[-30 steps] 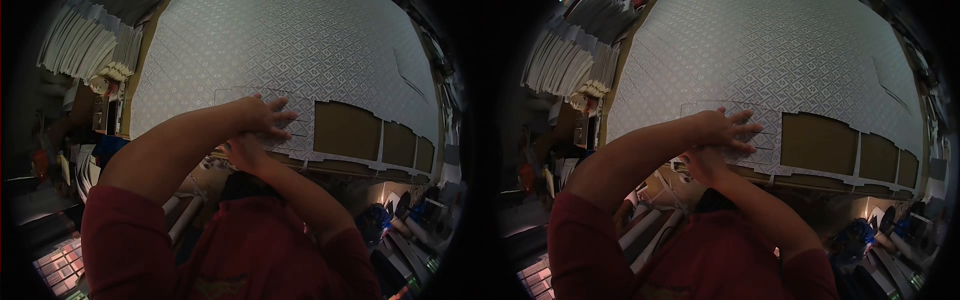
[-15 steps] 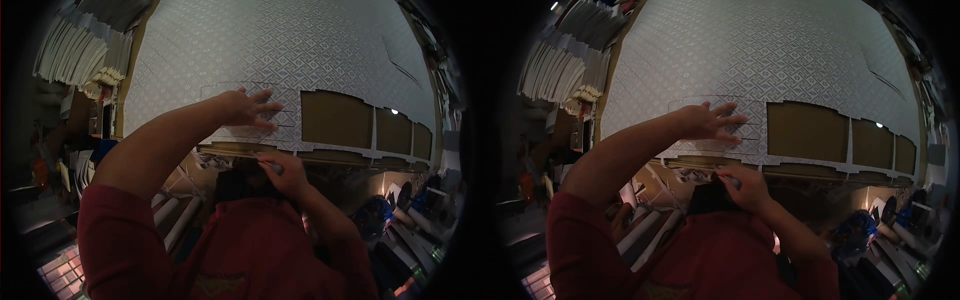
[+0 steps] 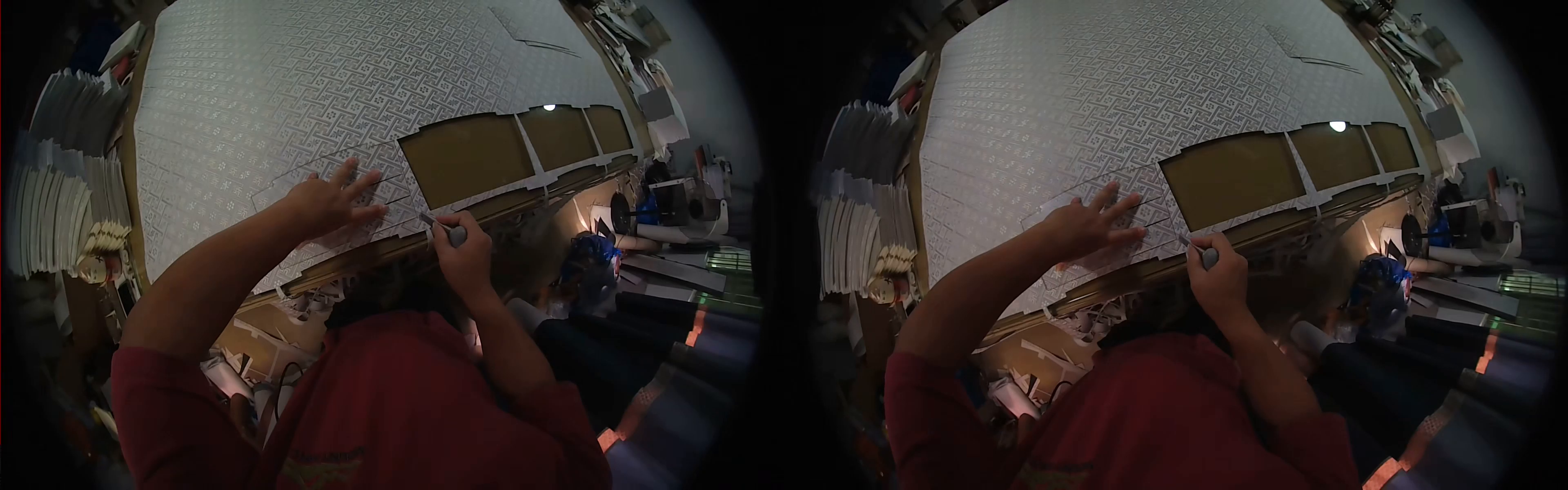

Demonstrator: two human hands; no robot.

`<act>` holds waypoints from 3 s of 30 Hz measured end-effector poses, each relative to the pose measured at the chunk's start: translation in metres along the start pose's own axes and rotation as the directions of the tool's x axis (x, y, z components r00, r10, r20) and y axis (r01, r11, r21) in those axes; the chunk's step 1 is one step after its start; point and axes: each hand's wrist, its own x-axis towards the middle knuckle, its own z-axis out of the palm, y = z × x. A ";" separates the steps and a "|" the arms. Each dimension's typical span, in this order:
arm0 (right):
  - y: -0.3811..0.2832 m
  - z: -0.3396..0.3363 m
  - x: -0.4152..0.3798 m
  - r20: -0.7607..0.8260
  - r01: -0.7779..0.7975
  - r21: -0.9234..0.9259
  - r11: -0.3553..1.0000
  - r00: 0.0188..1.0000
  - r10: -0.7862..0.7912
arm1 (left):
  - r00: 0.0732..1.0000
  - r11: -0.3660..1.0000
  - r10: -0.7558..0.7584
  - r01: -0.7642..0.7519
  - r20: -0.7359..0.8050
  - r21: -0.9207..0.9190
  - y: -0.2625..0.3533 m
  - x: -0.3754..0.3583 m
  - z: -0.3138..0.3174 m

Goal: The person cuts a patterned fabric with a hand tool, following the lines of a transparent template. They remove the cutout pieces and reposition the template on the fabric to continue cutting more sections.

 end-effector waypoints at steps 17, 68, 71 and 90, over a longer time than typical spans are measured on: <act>-0.022 0.018 0.003 -0.074 -0.028 -0.166 0.986 0.997 0.016 | 0.994 0.997 0.058 -0.052 0.097 -0.063 -0.004 -0.004 -0.013; 0.003 0.037 0.264 0.826 0.323 0.261 0.910 0.413 -0.384 | 0.987 1.000 -0.002 0.005 0.161 -0.019 0.000 0.007 -0.006; 0.015 0.048 0.257 0.806 0.182 0.360 0.915 0.434 -0.403 | 0.990 1.000 0.002 0.002 0.143 -0.026 -0.001 0.005 -0.004; 0.005 0.077 0.118 0.087 0.184 0.207 0.961 0.975 -0.205 | 0.988 0.998 -0.031 0.040 -0.154 0.051 0.005 0.002 0.015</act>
